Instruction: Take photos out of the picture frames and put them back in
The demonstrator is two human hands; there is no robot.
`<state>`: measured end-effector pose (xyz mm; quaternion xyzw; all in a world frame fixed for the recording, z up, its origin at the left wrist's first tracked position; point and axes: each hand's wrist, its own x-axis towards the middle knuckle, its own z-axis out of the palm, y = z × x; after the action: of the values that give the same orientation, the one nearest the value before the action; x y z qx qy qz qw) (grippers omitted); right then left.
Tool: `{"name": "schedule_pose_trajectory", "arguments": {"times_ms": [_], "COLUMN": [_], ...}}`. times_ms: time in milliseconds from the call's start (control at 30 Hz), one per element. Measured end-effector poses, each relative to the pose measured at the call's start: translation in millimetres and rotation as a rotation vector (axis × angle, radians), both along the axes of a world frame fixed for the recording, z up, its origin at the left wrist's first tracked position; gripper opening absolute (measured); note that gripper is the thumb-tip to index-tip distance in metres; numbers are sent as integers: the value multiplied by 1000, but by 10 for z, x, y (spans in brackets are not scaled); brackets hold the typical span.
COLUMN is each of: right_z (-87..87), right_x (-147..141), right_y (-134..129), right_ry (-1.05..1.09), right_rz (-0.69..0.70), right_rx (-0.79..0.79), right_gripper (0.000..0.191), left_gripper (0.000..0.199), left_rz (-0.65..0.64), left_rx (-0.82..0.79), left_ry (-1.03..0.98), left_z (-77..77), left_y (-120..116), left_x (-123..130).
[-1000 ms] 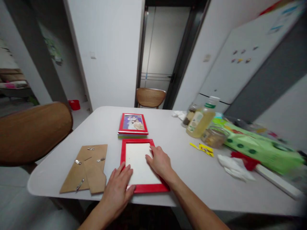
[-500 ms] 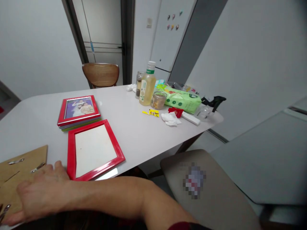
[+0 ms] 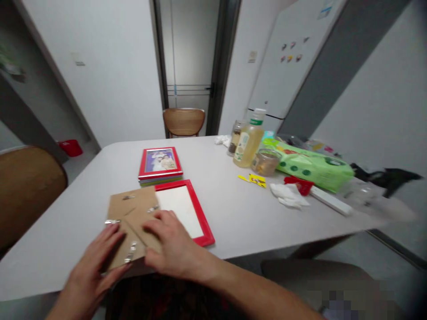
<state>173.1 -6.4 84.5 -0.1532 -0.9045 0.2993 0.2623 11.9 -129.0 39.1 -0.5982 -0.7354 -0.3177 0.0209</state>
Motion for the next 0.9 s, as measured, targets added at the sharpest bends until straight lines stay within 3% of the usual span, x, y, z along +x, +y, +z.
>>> {"name": "schedule_pose_trajectory", "arguments": {"times_ms": [67, 200, 400, 667, 800, 900], "right_z": [-110, -407, -639, -795, -745, -671], "right_x": [235, 520, 529, 410, 442, 407], "right_y": [137, 393, 586, 567, 607, 726], "right_ry": [-16, -103, -163, -74, -111, -183], "right_rz": [-55, -160, -192, -188, -162, -166], "right_rx": [-56, -32, 92, 297, 309, 298], "right_gripper": [38, 36, 34, 29, 27, 30], "left_gripper": [44, 47, 46, 43, 59, 53], "left_rz": [-67, -166, -133, -113, -140, -112], "left_rx": [-28, -139, -188, -221, -256, -269], "left_ry": [-5, -71, -88, -91, -100, -101], "left_z": [36, -2, -49, -32, -26, -17], "left_y": [50, 403, 530, 431, 389, 384], "left_x": [202, 516, 584, 540, 547, 561]}}
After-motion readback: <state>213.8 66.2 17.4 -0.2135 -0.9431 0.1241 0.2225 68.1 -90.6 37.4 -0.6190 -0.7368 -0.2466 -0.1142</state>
